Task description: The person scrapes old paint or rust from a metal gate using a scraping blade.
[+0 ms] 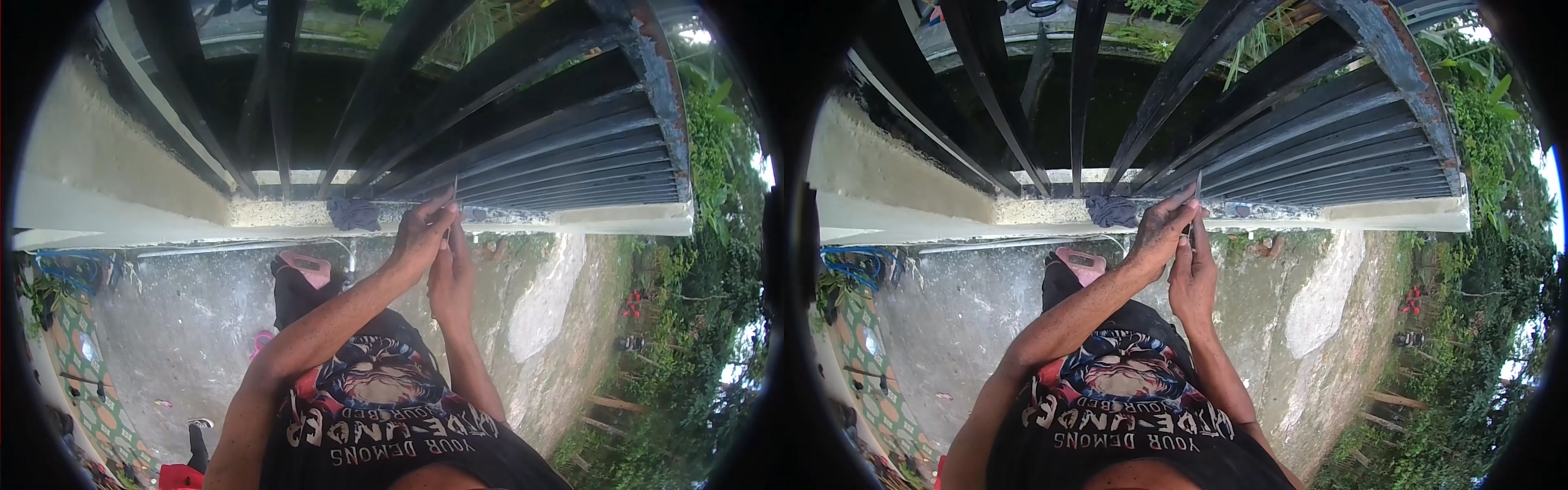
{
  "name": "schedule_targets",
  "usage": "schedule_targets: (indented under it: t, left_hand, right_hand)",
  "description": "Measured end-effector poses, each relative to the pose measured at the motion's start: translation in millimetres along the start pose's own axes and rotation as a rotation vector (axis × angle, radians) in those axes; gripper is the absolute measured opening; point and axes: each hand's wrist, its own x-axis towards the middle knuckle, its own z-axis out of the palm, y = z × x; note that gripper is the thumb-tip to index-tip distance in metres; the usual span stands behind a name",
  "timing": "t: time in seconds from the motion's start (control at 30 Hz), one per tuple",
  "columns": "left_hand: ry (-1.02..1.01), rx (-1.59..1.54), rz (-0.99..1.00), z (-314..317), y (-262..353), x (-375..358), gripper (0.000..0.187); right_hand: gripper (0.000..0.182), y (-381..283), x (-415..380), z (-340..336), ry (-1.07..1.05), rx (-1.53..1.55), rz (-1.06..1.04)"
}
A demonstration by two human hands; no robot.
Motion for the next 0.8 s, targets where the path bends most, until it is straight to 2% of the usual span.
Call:
schedule_targets:
  t: [0.1,0.13,0.17,0.23,0.27,0.3,0.37,0.4,0.43,0.47,0.53,0.57,0.63,0.67,0.7,0.77,0.8]
  left_hand:
    - [-0.067,-0.001,0.035,10.8,13.7,-4.8,0.056]
    - [-0.023,-0.014,0.028,10.9,10.0,-2.1,0.056]
    - [0.016,-0.026,0.028,11.3,6.8,2.5,0.056]
    - [0.026,-0.058,0.038,12.0,11.0,1.8,0.056]
    - [-0.007,-0.03,0.049,13.3,10.5,0.8,0.056]
    - [-0.035,-0.002,0.046,16.4,16.4,-4.3,0.055]
    - [-0.06,-0.008,0.02,19.6,16.6,-6.3,0.055]
    - [-0.026,0.012,0.03,16.4,16.6,-1.9,0.054]
    - [0.005,0.036,0.03,13.0,15.8,-2.1,0.053]
    - [0.01,-0.002,-0.077,7.5,15.8,-3.9,0.051]
    - [-0.028,0.022,-0.037,14.9,29.4,-4.0,0.051]
    - [-0.049,0.02,-0.014,18.0,31.5,-9.0,0.05]
    - [-0.028,0.026,0.004,20.0,30.2,-5.9,0.049]
    - [-0.009,0.015,-0.057,13.0,21.7,-3.0,0.048]
    - [0.015,0.001,-0.113,10.2,24.8,-2.7,0.048]
    - [-0.008,0.043,-0.078,10.5,24.9,-2.1,0.048]
    - [-0.012,0.059,-0.059,11.2,24.6,-4.9,0.048]
  right_hand:
    - [0.051,-31.2,3.0,-13.8,-0.01,0.075,0.119]
    - [0.05,-12.3,8.2,-12.8,-0.028,-0.036,0.015]
    - [0.05,5.9,7.5,-11.4,-0.016,-0.034,0.008]
    - [0.05,17.3,8.9,-4.9,0.009,-0.246,-0.191]
    - [0.049,20.2,9.6,-6.6,0.107,-0.408,-0.362]
    - [0.049,7.3,9.9,-7.4,0.102,-0.406,-0.357]
    - [0.049,-16.4,4.2,-10.7,0.061,-0.027,-0.065]
    - [0.049,-21.3,2.5,-8.1,0.054,-0.021,0.111]
    - [0.049,-14.9,0.1,-5.6,0.073,-0.007,0.12]
    - [0.05,-1.9,-2.2,-1.6,0.082,-0.106,0.002]
    - [0.052,6.6,1.4,3.0,0.161,-0.219,-0.187]
    - [0.052,3.5,0.4,1.7,0.185,-0.199,-0.164]
    - [0.053,-10.4,0.7,-4.1,0.092,-0.018,0.111]
    - [0.054,-6.0,2.1,-2.5,0.103,-0.171,0.041]
    - [0.054,-1.9,-1.0,0.4,0.125,-0.152,0.046]
    - [0.054,6.6,-0.2,6.7,0.074,-0.124,0.134]
    - [0.054,7.9,1.1,6.8,0.16,-0.178,-0.055]
